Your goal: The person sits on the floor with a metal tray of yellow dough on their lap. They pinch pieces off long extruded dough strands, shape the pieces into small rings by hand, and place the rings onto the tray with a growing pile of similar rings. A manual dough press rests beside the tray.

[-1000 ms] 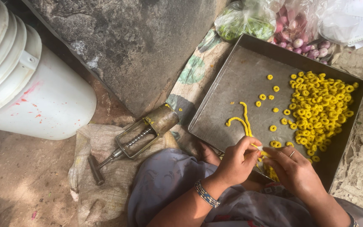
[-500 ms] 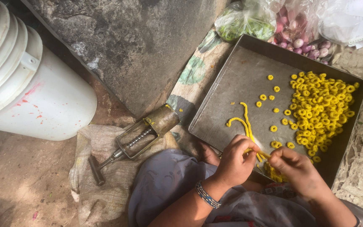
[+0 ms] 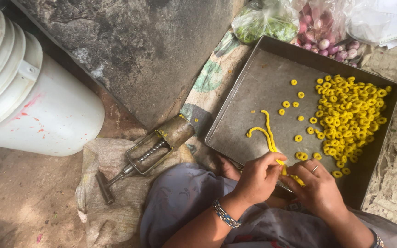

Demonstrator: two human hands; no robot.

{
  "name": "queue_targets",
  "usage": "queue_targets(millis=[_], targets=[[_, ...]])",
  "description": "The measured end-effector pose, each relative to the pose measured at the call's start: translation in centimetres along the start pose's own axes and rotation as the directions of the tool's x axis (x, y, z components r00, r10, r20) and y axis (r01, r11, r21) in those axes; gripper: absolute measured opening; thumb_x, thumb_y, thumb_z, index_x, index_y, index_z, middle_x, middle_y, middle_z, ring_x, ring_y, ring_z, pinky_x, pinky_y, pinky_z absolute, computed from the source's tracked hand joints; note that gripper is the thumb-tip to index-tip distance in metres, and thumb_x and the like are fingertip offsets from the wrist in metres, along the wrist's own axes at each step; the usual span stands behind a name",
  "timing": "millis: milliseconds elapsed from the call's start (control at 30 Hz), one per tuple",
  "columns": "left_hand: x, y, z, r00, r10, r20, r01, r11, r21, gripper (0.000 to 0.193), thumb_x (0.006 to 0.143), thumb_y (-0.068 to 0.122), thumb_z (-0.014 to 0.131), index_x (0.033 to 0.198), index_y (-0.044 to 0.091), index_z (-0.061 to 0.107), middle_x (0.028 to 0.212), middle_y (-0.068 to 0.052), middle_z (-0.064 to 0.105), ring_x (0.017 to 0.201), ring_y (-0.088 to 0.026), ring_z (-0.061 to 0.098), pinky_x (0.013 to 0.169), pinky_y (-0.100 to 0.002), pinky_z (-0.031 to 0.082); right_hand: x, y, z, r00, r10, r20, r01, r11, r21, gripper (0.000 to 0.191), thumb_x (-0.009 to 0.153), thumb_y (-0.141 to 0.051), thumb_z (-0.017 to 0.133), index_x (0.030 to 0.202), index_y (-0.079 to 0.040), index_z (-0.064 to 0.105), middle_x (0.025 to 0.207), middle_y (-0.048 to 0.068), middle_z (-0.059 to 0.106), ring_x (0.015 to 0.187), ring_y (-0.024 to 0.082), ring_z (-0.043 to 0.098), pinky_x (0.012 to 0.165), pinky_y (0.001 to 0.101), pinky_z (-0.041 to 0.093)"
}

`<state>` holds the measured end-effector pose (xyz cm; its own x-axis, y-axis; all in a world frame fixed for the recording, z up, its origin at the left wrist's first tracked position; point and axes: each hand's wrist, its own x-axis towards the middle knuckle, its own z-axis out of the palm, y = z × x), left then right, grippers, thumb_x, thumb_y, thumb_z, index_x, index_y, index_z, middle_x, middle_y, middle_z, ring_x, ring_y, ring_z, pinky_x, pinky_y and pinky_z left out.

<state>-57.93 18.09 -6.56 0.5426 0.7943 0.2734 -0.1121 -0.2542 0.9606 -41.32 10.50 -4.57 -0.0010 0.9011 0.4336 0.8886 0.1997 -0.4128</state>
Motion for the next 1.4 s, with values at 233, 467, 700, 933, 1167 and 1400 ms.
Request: queue_targets(millis=[233, 467, 700, 933, 1167, 1400], targets=[[0.1, 0.0, -0.2, 0.982, 0.136, -0.131, -0.136, 0.991, 0.004, 0.009, 0.102, 0.002, 0.061, 0.108, 0.000, 0.066, 0.102, -0.015, 0.071, 0.091, -0.024, 0.073, 0.077, -0.033, 0.057, 0.1, 0.1, -0.6, 0.993, 0.094, -0.067, -0.095, 0.995, -0.016, 0.020, 0.076, -0.013, 0.080, 0.092, -0.006, 0.071, 0.086, 0.007, 0.066, 0.078, 0.026, 0.065, 0.068, 0.0381, 0.054], [-0.1, -1.0, 0.3, 0.989, 0.145, 0.042, -0.148, 0.986, 0.071, 0.024, 0.087, -0.001, 0.059, 0.109, -0.001, 0.069, 0.108, -0.015, 0.069, 0.087, -0.024, 0.069, 0.075, -0.032, 0.057, -0.3, 1.2, -0.1, 0.947, 0.321, 0.002, -0.321, 0.947, -0.004, 0.027, 0.072, -0.027, 0.086, 0.085, -0.009, 0.071, 0.082, 0.007, 0.070, 0.072, 0.025, 0.068, 0.063, 0.0376, 0.054], [-0.1, -2.4, 0.8, 1.000, -0.005, 0.019, 0.009, 0.982, -0.188, 0.025, 0.104, 0.015, 0.059, 0.124, 0.001, 0.063, 0.115, -0.011, 0.067, 0.097, -0.014, 0.065, 0.083, -0.028, 0.054, 0.3, 3.6, -1.3, 0.932, 0.355, 0.076, -0.333, 0.919, -0.212, 0.012, 0.094, -0.010, 0.065, 0.102, -0.012, 0.074, 0.091, 0.010, 0.071, 0.082, 0.030, 0.069, 0.070, 0.0393, 0.055], [-0.3, -2.9, 1.1, 0.998, -0.042, 0.057, 0.058, 0.947, -0.315, 0.062, 0.110, 0.041, 0.047, 0.156, 0.002, 0.033, 0.139, -0.013, 0.048, 0.104, -0.016, 0.055, 0.092, -0.029, 0.047, 1.5, 1.0, -2.6, 0.996, -0.033, -0.077, 0.029, 0.998, -0.057, 0.055, 0.067, 0.002, 0.072, 0.122, 0.001, 0.064, 0.126, 0.019, 0.062, 0.111, 0.037, 0.059, 0.092, 0.0440, 0.049], [-0.9, -2.6, 0.8, 0.993, 0.036, 0.116, 0.004, 0.945, -0.328, 0.055, 0.113, 0.031, 0.048, 0.157, 0.001, 0.033, 0.132, -0.014, 0.058, 0.117, -0.015, 0.058, 0.104, -0.030, 0.047, 0.1, -0.8, -0.3, 0.994, -0.102, 0.028, 0.095, 0.976, 0.194, 0.033, 0.076, 0.004, 0.068, 0.106, -0.010, 0.069, 0.107, 0.006, 0.069, 0.099, 0.024, 0.063, 0.086, 0.0366, 0.052], [-0.6, -1.9, 1.4, 0.999, 0.005, -0.051, -0.013, 0.986, -0.163, 0.032, 0.102, 0.005, 0.063, 0.130, 0.002, 0.048, 0.106, -0.014, 0.070, 0.099, -0.017, 0.071, 0.086, -0.031, 0.057, -1.8, 4.3, -0.6, 0.929, 0.342, 0.143, -0.370, 0.877, 0.306, 0.010, 0.100, -0.013, 0.066, 0.101, -0.004, 0.071, 0.089, 0.010, 0.066, 0.085, 0.019, 0.063, 0.076, 0.0333, 0.051]])
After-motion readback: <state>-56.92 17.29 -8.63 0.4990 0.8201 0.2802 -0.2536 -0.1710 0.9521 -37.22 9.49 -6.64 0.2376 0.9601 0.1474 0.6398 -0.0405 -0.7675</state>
